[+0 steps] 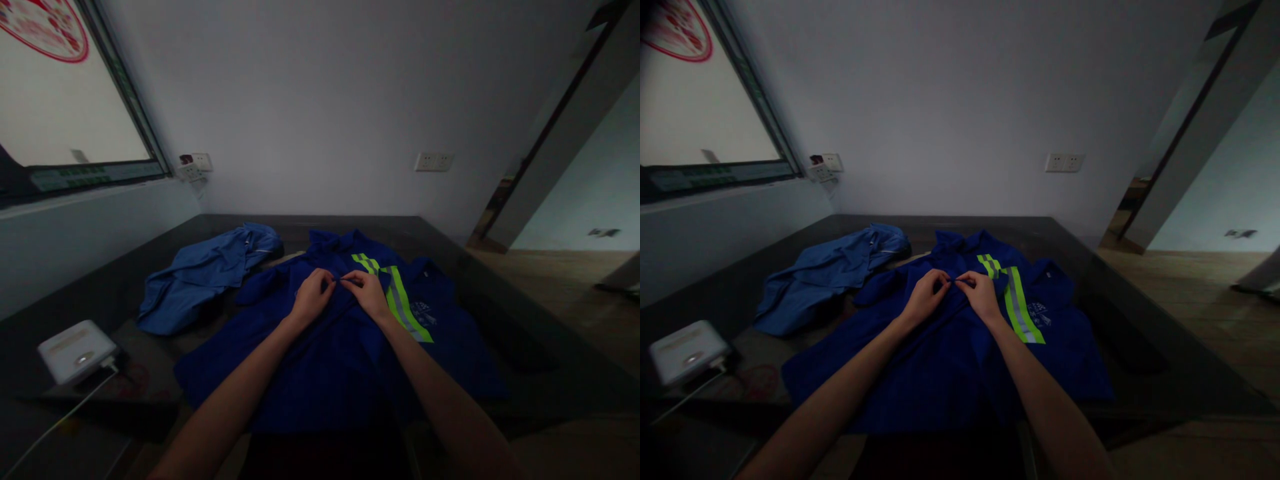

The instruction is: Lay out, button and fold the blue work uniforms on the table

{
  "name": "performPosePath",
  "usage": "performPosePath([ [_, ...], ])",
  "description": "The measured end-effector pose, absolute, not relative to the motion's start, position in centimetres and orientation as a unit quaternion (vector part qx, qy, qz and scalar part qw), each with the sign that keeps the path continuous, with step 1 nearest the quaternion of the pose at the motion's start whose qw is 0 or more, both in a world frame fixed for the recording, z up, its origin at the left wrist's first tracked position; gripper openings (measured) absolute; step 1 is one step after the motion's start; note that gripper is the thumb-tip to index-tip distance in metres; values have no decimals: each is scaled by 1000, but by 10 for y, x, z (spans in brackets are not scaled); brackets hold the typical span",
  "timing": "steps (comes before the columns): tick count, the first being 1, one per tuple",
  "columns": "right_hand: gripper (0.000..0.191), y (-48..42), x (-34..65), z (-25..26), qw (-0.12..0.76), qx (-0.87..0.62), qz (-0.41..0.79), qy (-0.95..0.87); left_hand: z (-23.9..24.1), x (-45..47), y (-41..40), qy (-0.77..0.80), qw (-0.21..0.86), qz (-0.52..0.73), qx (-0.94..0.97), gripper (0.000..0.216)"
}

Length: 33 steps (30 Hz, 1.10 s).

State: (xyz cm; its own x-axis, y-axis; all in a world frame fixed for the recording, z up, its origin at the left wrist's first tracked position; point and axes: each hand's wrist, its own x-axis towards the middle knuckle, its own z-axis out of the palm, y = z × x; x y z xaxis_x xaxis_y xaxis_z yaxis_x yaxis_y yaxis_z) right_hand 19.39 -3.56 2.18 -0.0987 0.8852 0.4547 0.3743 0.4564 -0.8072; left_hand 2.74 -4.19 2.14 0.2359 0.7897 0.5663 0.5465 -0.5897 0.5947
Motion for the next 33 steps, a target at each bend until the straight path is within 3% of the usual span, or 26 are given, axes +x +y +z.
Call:
performPosePath([
  [10,16,-61,175,30,501,-452,167,-719,26,31,-55,457,28,392,798,6],
  [19,14,-51,185,34,521,-447,189,-703,28,23,-45,388,180,457,780,2],
  [26,16,-55,184,32,500,-442,175,-724,25,23,-38,399,280,485,727,38],
  [33,21,-58,183,30,453,-432,130,-769,24,24,-39,421,242,456,746,15],
])
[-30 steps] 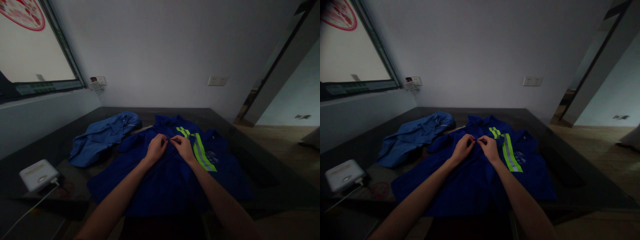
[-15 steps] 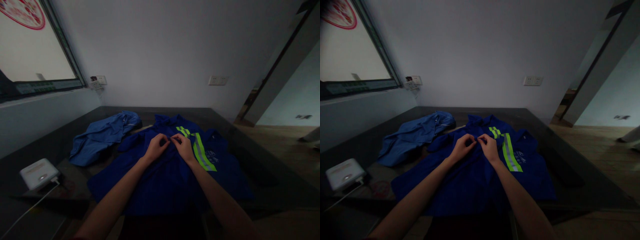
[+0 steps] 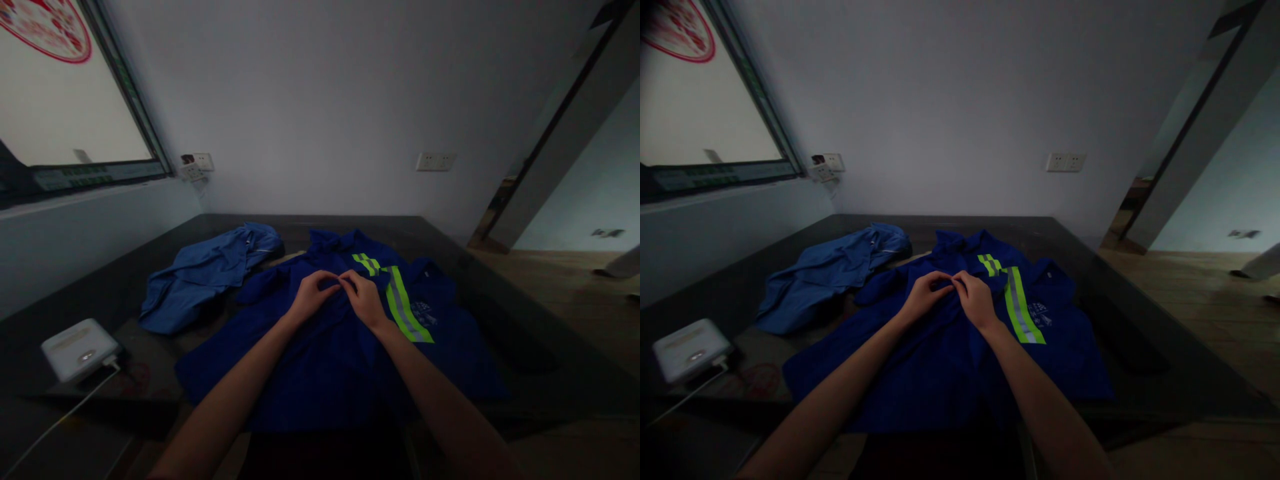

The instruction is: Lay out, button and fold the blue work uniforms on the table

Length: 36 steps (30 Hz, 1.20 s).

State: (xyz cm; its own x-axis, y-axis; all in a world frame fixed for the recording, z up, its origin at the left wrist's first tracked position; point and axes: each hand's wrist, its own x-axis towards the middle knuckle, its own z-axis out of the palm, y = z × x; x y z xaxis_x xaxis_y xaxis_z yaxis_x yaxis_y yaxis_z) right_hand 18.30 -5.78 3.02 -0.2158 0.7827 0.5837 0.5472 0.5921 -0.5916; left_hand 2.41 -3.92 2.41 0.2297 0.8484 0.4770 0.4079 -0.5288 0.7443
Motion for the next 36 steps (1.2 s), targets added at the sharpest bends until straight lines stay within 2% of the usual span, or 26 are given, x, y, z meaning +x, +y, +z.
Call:
performPosePath([
  [10,20,-59,182,32,465,-422,146,-764,27,24,-42,431,222,464,741,14],
  [15,16,-55,181,28,461,-427,186,-756,21,23,-40,410,192,455,767,25],
  [19,13,-46,185,21,432,-459,191,-753,19,19,-36,402,245,395,789,44],
  [21,11,-41,188,18,408,-468,188,-761,21,14,-33,394,278,377,791,47],
  [24,10,-36,193,16,370,-486,165,-774,28,4,-28,396,290,404,772,40],
  [29,10,-34,200,15,351,-536,108,-760,40,-17,-22,451,203,472,730,29],
  [36,26,-29,219,24,400,-565,42,-720,24,-31,-21,477,156,319,804,19],
])
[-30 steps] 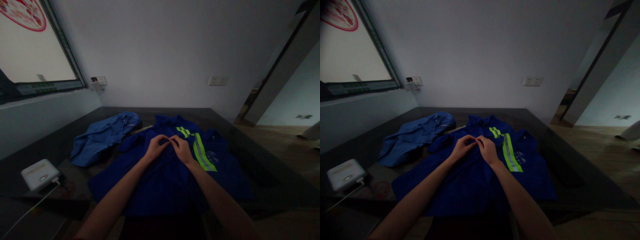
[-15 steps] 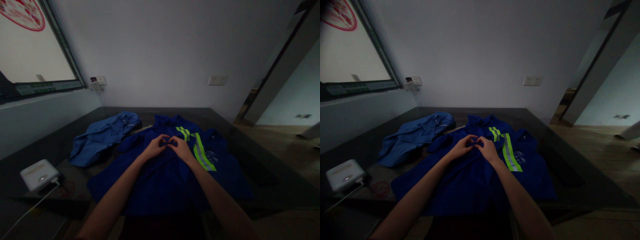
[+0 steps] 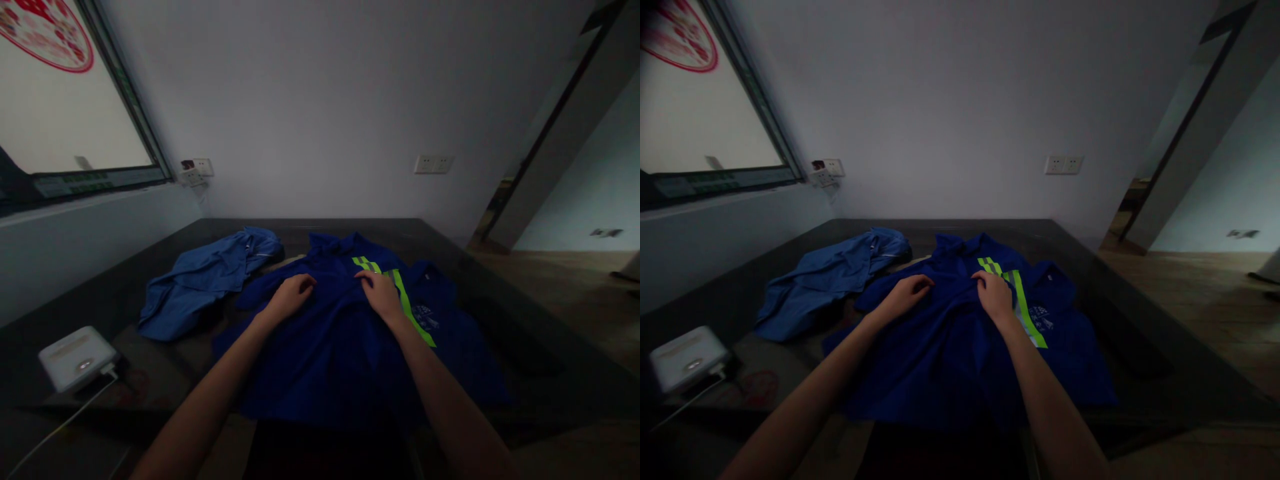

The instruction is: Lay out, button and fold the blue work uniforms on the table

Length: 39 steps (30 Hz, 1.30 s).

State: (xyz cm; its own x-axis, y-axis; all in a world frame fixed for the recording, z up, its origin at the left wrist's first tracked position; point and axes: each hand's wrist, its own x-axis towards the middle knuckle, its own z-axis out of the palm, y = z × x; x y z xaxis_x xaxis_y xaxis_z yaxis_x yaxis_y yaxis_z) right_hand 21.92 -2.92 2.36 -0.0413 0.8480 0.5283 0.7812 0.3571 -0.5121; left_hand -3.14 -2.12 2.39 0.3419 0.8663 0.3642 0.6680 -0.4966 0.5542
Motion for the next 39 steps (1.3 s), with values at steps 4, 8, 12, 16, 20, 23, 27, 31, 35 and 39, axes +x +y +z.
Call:
performPosePath([
  [4,25,-32,229,36,452,-598,7,-662,7,-29,-22,472,162,305,811,22],
  [8,23,-42,226,48,529,-493,9,-691,2,-22,-26,454,181,330,807,36],
  [12,23,-44,222,49,547,-438,27,-713,8,-16,-30,452,216,354,789,26],
  [16,23,-34,223,39,486,-489,13,-725,14,-14,-35,441,243,365,783,22],
  [20,27,-38,215,38,437,-501,-94,-741,16,-12,-39,453,241,391,764,23],
  [23,22,-51,199,44,465,-441,-101,-761,16,-9,-41,452,235,417,753,20],
  [27,14,-63,178,42,455,-370,55,-809,16,-5,-45,421,241,447,751,16],
  [31,7,-62,170,33,474,-400,205,-757,16,-4,-48,409,263,453,747,17],
  [35,11,-59,172,30,497,-409,267,-717,18,-6,-48,400,277,444,752,19],
  [39,7,-59,174,31,488,-397,249,-736,19,-6,-50,397,279,416,769,20],
])
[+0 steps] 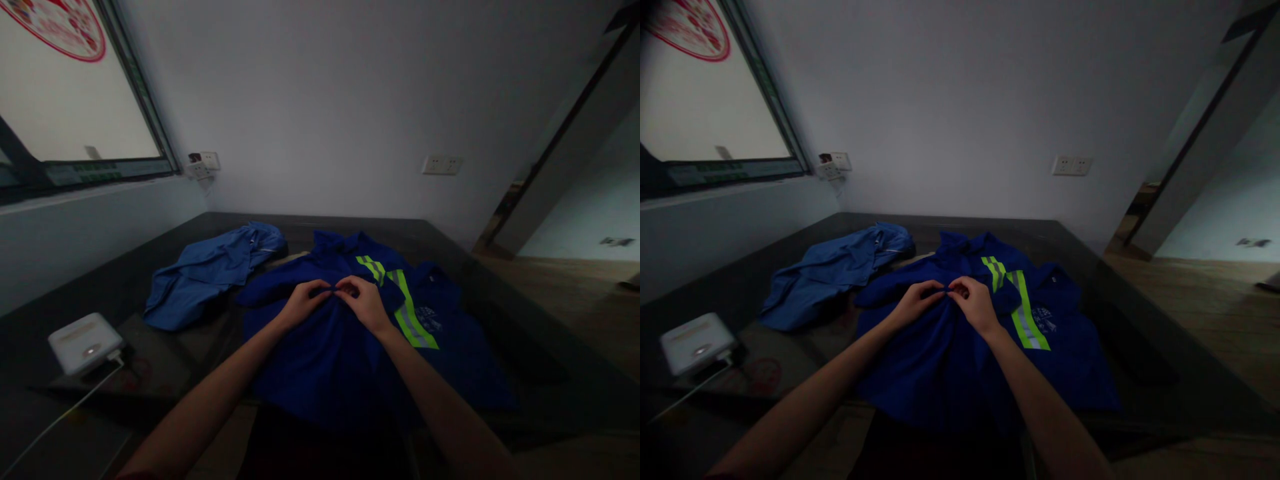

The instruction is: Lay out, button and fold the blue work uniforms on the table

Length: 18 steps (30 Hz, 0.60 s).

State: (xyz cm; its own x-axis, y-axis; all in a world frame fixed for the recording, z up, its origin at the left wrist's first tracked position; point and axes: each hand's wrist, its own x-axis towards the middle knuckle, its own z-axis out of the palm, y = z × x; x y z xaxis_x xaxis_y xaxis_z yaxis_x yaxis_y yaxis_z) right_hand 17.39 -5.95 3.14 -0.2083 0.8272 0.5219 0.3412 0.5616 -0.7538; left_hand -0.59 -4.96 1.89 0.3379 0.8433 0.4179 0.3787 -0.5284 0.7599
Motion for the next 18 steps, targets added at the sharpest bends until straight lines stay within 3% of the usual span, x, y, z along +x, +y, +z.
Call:
performPosePath([
  [7,3,-60,175,35,447,-428,222,-754,16,-3,-53,405,269,386,784,19],
  [18,6,-54,177,30,443,-422,313,-726,15,-2,-52,430,252,369,785,22],
])
